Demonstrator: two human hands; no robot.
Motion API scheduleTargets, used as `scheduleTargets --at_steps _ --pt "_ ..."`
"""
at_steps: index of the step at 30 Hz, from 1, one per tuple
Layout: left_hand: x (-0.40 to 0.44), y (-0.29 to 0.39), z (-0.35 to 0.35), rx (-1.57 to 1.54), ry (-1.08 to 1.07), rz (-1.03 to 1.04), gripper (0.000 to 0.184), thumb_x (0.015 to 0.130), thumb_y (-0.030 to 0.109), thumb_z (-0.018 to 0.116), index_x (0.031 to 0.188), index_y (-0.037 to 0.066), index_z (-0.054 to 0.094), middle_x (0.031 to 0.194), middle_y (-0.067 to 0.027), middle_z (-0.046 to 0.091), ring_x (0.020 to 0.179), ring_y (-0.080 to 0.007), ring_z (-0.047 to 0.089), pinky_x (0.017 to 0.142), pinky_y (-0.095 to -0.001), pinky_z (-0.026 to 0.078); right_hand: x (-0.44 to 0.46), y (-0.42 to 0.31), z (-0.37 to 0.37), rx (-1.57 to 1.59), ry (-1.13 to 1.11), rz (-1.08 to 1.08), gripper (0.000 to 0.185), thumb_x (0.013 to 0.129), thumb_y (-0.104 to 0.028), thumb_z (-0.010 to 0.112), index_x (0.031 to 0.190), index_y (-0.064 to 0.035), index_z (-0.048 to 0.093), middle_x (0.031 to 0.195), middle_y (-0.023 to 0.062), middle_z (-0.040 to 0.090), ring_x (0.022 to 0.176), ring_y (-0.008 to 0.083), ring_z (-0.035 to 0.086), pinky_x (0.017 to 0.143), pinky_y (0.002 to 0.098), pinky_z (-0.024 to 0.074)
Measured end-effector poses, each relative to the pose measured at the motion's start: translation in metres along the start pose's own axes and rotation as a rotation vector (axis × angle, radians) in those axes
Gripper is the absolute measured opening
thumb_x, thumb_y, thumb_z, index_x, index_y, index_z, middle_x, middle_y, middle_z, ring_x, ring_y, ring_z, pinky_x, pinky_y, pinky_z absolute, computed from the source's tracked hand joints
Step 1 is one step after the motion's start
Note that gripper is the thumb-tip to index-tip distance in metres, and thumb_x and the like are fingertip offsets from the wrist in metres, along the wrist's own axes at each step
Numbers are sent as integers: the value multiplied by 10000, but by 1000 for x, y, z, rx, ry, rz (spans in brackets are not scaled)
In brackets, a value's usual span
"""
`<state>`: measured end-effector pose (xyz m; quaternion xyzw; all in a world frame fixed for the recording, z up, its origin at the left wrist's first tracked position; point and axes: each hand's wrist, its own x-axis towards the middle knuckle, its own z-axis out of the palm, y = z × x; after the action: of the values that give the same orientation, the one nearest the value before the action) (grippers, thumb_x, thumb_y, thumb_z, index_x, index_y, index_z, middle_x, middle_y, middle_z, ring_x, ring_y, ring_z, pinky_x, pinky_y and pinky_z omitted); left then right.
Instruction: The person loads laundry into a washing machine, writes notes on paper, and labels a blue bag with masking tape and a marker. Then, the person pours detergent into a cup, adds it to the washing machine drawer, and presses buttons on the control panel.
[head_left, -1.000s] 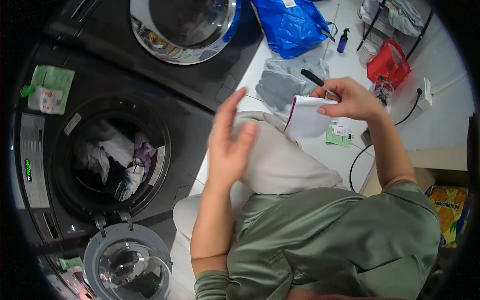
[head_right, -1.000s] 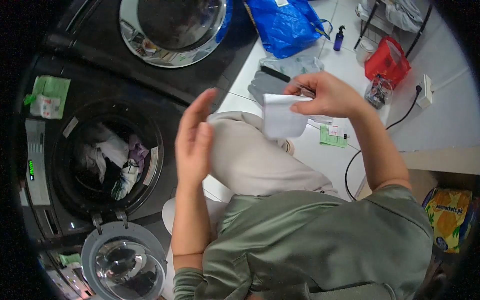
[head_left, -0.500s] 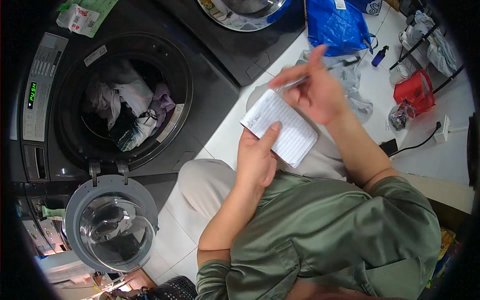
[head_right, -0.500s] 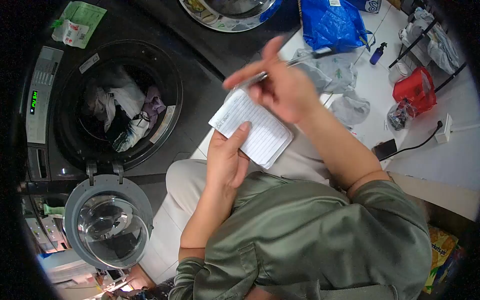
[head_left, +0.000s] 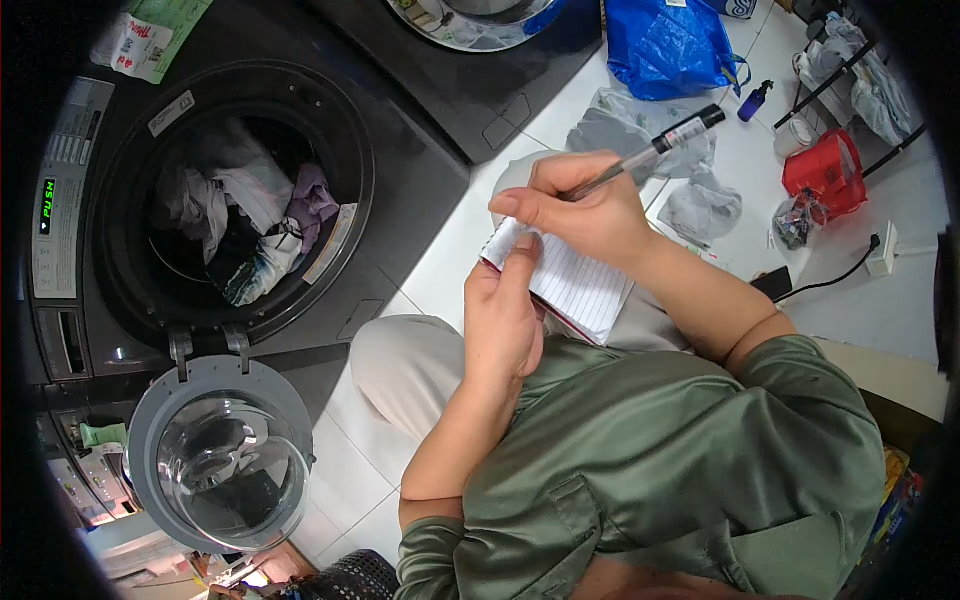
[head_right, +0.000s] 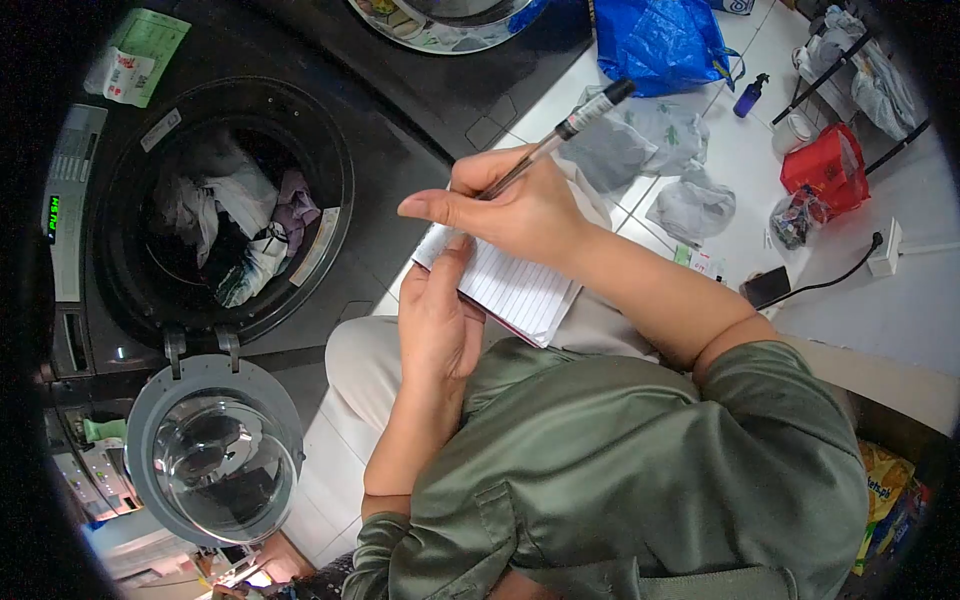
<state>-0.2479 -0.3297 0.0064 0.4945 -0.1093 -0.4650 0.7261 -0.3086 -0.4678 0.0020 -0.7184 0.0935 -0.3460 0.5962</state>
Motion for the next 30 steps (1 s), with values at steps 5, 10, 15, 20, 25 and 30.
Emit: scheduleTargets --at_steps 5,10,15,20,25,30 --pt "1 2 -2 -174 59 -41 284 982 125 458 1183 -64 530 1117 -152 633 998 -239 648 868 -385 539 5 -3 2 14 29 165 416 878 -210 715 547 -12 561 525 -8 504 529 46 414 477 258 300" --pt "2 4 -6 -149 34 -55 308 984 150 462 1182 -76 527 1110 -137 617 1008 -228 626 885 -373 511 5 0 5 -3 44 148 436 881 -192 708 528 -23 516 508 -17 465 524 45 384 470 261 281" --pt "-1 8 -1 -112 34 -37 314 980 160 472 1168 -84 532 1125 -137 611 1020 -224 613 903 -368 491 6 -1 9 36 89 76 490 876 -160 708 515 -38 401 506 -39 347 525 57 299 468 293 229" --pt "1 6 -4 -107 29 -39 317 981 153 469 1177 -88 531 1136 -144 611 1032 -225 610 913 -368 482 6 -2 9 -10 71 29 518 876 -149 704 523 -46 340 519 -41 291 524 69 257 470 310 201" --pt "0 7 -1 -102 12 -33 320 984 153 468 1186 -89 525 1134 -140 611 1036 -220 608 915 -362 480 5 -3 10 14 106 63 513 875 -141 700 525 -48 336 522 -39 286 524 69 255 470 310 198" --pt "1 7 0 -107 49 -33 283 977 131 466 1147 -87 530 1114 -161 622 1006 -237 636 888 -385 520 5 1 11 3 105 -6 507 877 -146 698 516 -54 353 520 -51 302 527 58 263 467 303 202"
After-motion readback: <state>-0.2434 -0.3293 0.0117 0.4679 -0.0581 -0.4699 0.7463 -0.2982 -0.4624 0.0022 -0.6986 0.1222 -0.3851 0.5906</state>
